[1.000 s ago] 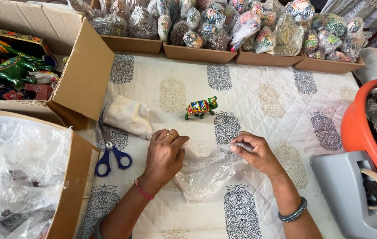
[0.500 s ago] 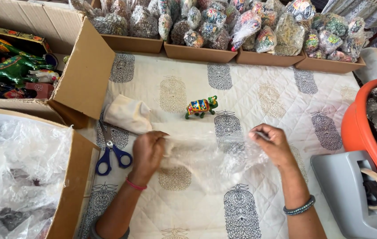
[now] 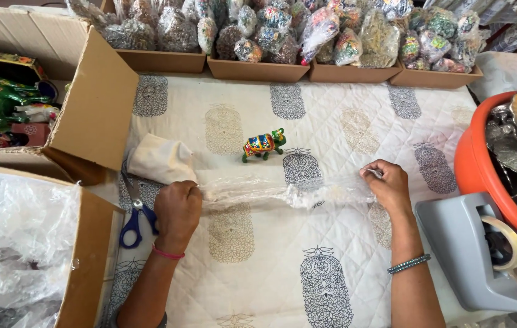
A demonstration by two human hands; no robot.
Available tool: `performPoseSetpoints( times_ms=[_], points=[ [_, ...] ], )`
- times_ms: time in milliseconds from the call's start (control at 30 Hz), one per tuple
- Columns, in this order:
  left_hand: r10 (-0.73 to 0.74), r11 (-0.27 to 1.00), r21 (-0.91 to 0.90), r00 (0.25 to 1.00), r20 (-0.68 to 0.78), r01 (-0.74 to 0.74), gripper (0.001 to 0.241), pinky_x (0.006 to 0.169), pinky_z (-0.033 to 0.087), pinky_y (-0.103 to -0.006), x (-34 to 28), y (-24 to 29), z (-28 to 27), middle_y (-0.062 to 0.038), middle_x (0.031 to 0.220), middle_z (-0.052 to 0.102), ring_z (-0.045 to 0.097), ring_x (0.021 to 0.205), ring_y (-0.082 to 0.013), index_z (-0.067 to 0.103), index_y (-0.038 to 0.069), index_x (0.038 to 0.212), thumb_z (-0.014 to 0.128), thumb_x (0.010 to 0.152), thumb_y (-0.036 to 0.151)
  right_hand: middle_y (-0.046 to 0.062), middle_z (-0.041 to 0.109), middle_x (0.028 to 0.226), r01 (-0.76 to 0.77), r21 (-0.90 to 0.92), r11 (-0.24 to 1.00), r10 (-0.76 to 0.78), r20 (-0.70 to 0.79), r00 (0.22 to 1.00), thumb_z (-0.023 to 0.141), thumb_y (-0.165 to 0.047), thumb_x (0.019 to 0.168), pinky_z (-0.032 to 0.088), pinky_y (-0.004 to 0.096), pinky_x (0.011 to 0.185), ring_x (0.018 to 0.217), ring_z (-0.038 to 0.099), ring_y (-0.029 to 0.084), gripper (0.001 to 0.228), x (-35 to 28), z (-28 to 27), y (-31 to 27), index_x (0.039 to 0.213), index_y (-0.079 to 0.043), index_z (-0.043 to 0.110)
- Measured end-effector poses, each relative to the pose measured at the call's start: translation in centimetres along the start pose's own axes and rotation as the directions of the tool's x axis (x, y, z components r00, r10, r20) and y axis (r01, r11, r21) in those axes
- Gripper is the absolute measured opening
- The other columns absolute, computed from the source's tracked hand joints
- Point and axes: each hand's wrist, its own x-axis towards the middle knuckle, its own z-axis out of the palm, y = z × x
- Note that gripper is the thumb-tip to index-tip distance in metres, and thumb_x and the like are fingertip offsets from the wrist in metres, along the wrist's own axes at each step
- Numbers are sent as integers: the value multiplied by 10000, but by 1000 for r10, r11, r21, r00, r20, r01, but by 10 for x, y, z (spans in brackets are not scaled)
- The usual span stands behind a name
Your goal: The person is cleaning and wrapping small decorative animal figurines in bubble wrap for packaging.
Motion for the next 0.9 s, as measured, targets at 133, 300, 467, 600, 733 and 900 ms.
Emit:
performPoseSetpoints(
  times_ms=[133,300,467,600,733,900],
  points=[
    [103,993,66,993,-56,-99,273,654,536,-500,-2,-3,8,-251,758,700,665,638,-394,775,-4,845,558,850,162,57,730,846,-70,-90,993,68,-30,997,773,-179,903,486,300,616,712,602,135,148,-6,-6,-10,967,-47,762],
    [223,971,56,964,148,-233,546,654,565,-502,0,7,-14,-234,882,721,728,656,-349,735,4,1129,665,840,462,80,752,891,95,-100,990,-81,139,987,825,-304,848,510,297,695,791,621,145,328,-2,-14,1,1033,-39,771],
    [-5,981,177,900,436,-80,757,620,572,-451,-1,42,-48,-185,761,722,747,634,-267,530,45,1440,581,965,633,66,686,1157,297,-127,946,-289,75,954,835,-318,830,541,343,824,1040,614,181,415,-32,-26,-48,1159,-83,738],
    [20,980,190,982,188,-56,446,607,553,-431,-7,18,-31,-147,700,709,719,634,-279,663,163,1361,535,1059,465,31,659,1291,572,-310,759,-615,-56,786,854,-252,828,502,397,1063,1254,572,238,418,-49,-8,-65,1211,-125,742],
    [21,970,238,989,145,-55,482,606,558,-427,-4,45,-50,-153,648,707,715,608,-294,618,182,1413,647,971,371,27,624,1339,560,-424,712,-637,-54,769,855,-215,790,464,436,1074,1281,553,240,444,-60,12,-81,1212,-137,740],
    [139,943,301,990,30,-142,519,604,597,-380,-6,52,-53,-138,1034,740,725,782,-257,673,111,1296,755,852,368,125,523,1460,450,-527,721,-607,-169,776,839,-226,796,388,517,1026,1308,502,281,522,-57,16,-72,1277,-75,706]
  ],
)
